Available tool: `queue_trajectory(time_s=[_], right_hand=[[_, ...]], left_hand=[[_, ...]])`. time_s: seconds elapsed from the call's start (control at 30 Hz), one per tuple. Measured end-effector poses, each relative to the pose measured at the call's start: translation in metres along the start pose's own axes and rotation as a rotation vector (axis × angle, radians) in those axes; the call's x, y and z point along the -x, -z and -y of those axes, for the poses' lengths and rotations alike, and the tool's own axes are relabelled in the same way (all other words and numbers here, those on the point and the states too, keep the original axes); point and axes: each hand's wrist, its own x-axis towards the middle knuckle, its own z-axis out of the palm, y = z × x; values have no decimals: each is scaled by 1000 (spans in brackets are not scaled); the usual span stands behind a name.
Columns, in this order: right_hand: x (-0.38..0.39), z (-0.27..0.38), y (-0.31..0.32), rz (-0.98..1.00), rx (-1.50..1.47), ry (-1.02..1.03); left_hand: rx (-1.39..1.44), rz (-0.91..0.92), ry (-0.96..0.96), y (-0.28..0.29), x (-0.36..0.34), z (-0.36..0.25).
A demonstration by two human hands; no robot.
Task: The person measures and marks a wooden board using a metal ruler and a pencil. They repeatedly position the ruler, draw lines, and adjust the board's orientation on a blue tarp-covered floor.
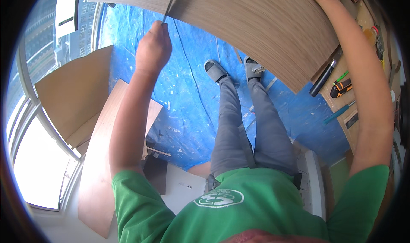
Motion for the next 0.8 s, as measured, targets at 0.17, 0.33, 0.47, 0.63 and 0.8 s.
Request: queue_trajectory(time_s=[0.17, 0.33, 0.47, 0.63, 0.8], right_hand=[[1, -7, 3, 37, 65, -13], [0, -2, 1, 59, 62, -44], [-3, 6, 2, 89, 11, -60], [2, -6, 2, 74, 69, -66], [0, 1, 5, 113, 45, -88]], left_hand=[[13, 66, -43, -16, 29, -59], [96, 212, -137, -36, 71, -142], [313, 195, -159, -43, 86, -166], [175, -108, 102, -21, 25, -94], [57, 3, 102, -17, 11, -73]])
